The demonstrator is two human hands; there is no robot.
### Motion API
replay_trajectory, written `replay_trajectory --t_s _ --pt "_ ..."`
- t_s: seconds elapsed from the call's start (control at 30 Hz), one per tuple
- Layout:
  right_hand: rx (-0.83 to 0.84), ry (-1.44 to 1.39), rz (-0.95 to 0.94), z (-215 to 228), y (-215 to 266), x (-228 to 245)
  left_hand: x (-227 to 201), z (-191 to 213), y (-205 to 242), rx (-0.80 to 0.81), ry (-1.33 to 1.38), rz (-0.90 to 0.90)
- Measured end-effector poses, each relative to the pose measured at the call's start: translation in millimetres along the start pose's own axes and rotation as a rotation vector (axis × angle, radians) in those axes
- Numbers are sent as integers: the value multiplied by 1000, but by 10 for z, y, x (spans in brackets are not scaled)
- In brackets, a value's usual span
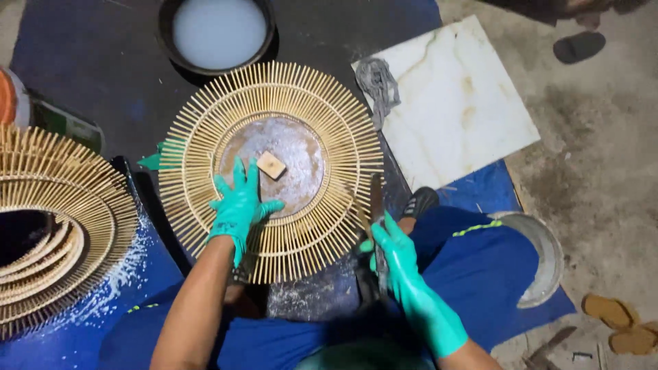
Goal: The recorder is assembling and cleaning circular bamboo decorative mirrors, using a brush and liquid on the bamboo slats.
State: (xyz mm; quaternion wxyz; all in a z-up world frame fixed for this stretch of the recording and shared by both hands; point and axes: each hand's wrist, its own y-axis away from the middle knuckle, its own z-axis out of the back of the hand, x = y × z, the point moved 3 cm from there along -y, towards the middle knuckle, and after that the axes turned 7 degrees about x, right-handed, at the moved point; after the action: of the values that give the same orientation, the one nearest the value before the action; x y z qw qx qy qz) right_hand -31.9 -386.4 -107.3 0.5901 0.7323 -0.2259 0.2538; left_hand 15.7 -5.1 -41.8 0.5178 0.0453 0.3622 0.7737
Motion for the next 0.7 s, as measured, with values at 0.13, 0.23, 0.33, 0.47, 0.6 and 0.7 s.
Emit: replay_trajectory --t_s 0.13,0.23,0.33,0.47,0.6,0.7 --pt "449 -112 -9 189 -290 -32 -90 167 32 77 -21 71" --pt "296 -132 47 185 -112 6 -37 127 25 80 -18 46" --pt "307 -30 84 383 -436 -201 11 127 -78 75 -39 40" --pt "711 -126 -258 513 -998 -443 53 119 -46 94 -50 45" --pt "579 347 -865 432 -942 -349 62 150 -94 84 -90 32" --pt "285 17 143 -128 206 367 -76 141 -64 99 -100 163"
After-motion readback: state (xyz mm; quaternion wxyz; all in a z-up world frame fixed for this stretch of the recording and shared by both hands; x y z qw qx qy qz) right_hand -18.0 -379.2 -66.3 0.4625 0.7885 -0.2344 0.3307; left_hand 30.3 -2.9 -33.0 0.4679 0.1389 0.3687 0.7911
